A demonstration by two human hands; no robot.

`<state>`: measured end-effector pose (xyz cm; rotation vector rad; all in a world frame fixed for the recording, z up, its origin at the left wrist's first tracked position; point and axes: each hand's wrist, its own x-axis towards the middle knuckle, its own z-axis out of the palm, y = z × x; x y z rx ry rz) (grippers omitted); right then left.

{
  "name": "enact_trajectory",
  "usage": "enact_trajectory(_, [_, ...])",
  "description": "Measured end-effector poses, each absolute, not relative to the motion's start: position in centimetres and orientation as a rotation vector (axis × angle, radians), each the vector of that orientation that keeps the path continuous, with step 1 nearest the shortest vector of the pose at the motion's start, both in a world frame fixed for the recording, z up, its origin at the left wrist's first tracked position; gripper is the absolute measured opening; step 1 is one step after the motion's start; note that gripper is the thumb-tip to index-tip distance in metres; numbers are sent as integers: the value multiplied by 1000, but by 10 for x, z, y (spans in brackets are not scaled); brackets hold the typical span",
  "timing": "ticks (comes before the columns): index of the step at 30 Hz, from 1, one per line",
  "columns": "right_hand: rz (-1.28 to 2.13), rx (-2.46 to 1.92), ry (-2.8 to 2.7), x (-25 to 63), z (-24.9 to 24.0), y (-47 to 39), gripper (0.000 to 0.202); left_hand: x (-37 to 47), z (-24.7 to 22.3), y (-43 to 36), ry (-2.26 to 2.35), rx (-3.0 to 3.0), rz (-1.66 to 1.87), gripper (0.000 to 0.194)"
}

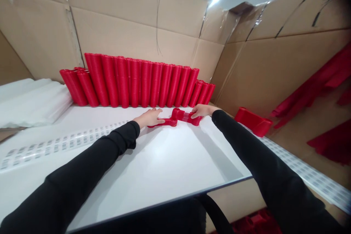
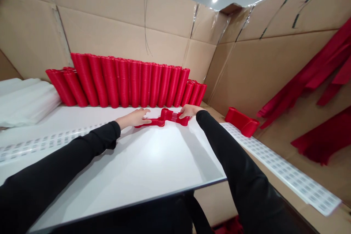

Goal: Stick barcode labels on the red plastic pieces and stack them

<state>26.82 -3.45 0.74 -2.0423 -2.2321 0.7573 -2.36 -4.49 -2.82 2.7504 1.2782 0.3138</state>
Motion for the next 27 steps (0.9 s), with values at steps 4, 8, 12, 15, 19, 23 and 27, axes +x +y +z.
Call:
enact_trajectory(4, [761, -2034, -2170, 267, 9, -40, 30, 10, -21, -35, 1114, 2759, 530, 54])
enact_trajectory(8, [773, -2008, -2183, 267, 10, -43, 38, 48, -17, -15, 1021, 2755, 403, 55])
enact_trajectory(12, [596, -1994, -2325, 268, 10, -45, 34, 65, -13, 4, 1005, 2714, 219, 37])
enact_trajectory(15, [518, -1969, -2378, 267, 10, -45, 36, 66, -7, 11, 1040, 2680, 110, 42])
enact_trajectory(19, [503, -1962, -2404, 263, 9, -45, 37, 67, -1, 12, 1077, 2674, -14, 49])
enact_trajectory(23, [401, -1983, -2371, 265, 11, -45, 52, 58, 1, 7, 1082, 2677, 59, 59])
enact_trajectory(27, [156, -1801, -2299, 266, 21, -53, 48, 21, 3, -7, 1131, 2767, 228, 59])
